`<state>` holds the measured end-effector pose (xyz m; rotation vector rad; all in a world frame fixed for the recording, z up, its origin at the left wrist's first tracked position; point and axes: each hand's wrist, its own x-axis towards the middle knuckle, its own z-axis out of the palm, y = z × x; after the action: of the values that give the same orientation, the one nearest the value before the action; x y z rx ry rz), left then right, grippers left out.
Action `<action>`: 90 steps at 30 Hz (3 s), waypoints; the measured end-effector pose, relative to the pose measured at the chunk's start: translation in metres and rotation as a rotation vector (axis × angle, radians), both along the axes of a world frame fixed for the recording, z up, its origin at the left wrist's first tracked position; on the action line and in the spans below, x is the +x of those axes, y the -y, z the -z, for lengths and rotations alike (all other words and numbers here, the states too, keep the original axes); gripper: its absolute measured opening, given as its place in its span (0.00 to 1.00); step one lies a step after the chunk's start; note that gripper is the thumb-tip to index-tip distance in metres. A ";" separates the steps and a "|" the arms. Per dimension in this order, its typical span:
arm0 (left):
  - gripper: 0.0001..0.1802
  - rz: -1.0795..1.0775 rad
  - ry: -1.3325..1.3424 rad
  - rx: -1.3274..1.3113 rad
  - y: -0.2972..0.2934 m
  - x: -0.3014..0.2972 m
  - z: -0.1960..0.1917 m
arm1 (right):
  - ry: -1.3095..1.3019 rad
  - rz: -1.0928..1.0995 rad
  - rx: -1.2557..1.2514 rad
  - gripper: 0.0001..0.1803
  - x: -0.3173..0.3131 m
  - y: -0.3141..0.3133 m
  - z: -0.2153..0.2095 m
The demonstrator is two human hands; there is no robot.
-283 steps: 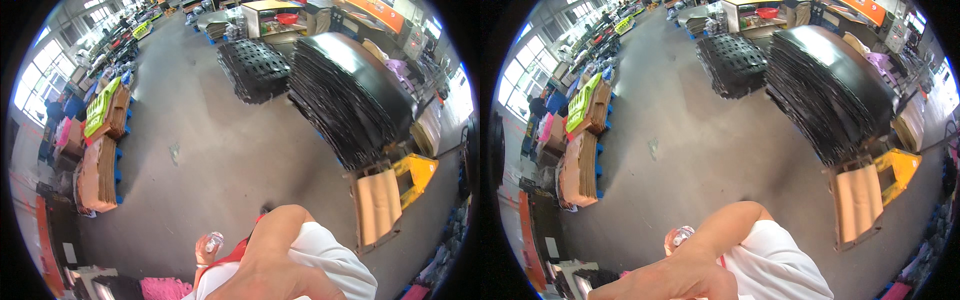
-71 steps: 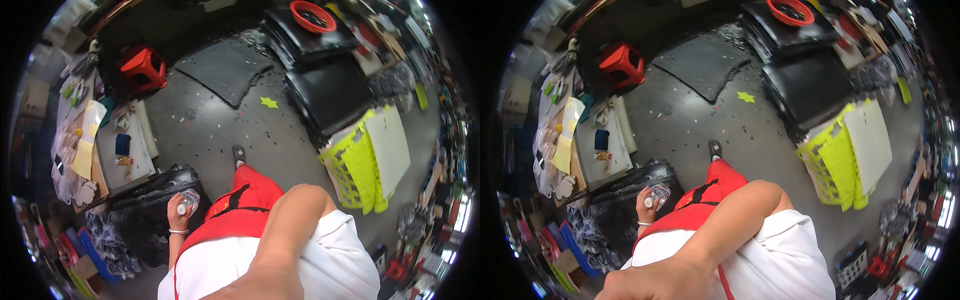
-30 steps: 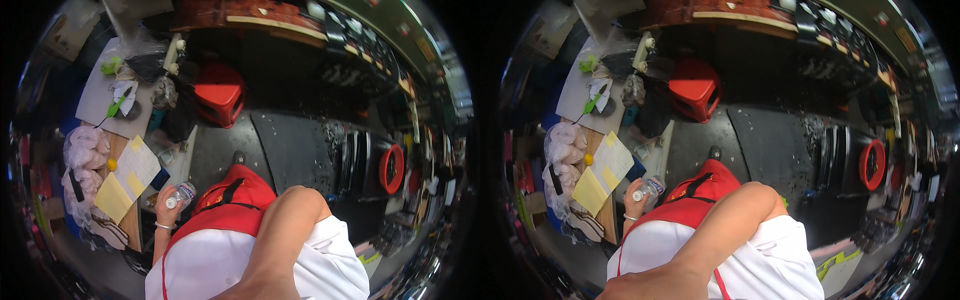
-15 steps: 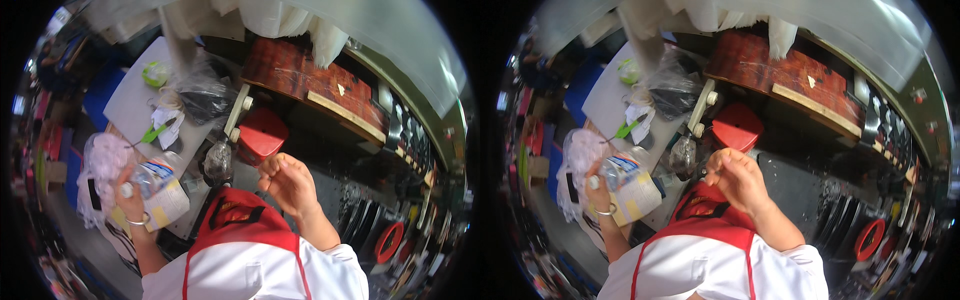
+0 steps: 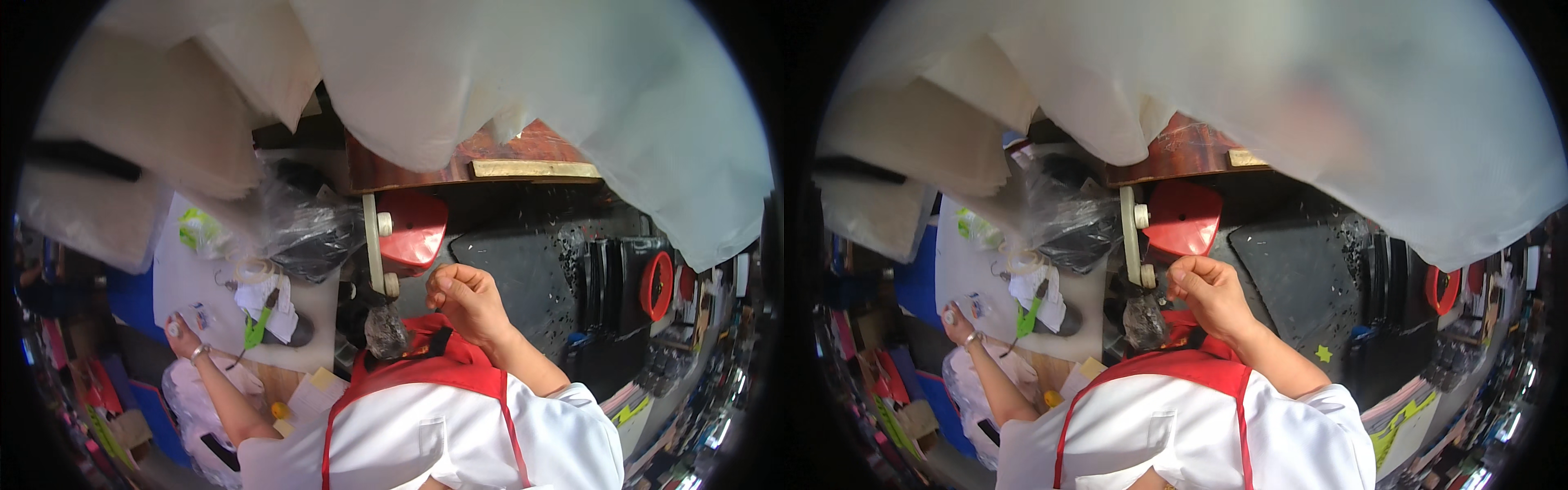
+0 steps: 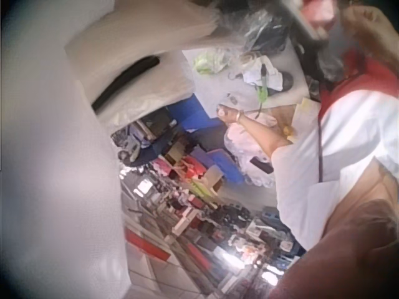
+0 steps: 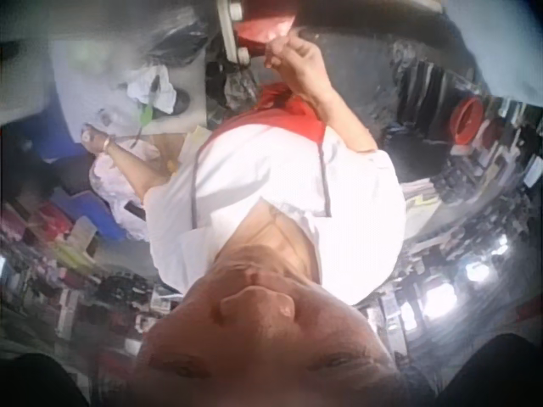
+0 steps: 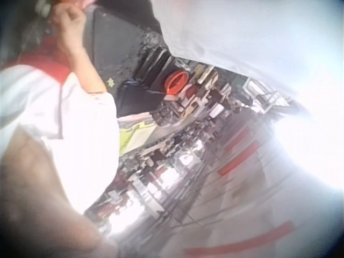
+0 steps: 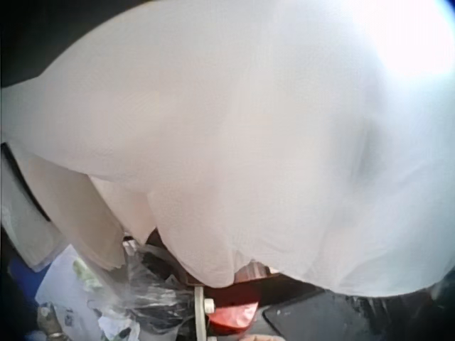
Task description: The person walks through a factory floor and operates a die-cutting machine to trim black rubber parts. They place a sheet on the machine, press a button to activate the press, then remove and trim the cut pieces by hand, discarding excess material.
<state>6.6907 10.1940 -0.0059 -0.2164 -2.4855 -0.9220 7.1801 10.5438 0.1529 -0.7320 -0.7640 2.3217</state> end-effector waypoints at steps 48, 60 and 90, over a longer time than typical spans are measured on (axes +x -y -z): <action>0.19 1.413 -0.526 -0.064 -0.486 0.568 -0.149 | 1.243 0.295 0.812 0.33 0.494 0.002 0.138; 0.25 1.323 -0.114 -0.219 -0.693 0.626 -0.104 | 0.638 0.455 0.147 0.19 0.555 -0.101 0.120; 0.35 0.654 0.509 -0.424 -0.718 0.681 -0.065 | 0.972 -0.225 0.765 0.09 0.607 -0.493 0.054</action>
<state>7.3718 10.9115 0.0594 -1.1088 -3.1389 -0.7207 7.7866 11.0366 0.0991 -1.4198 -2.0687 1.4903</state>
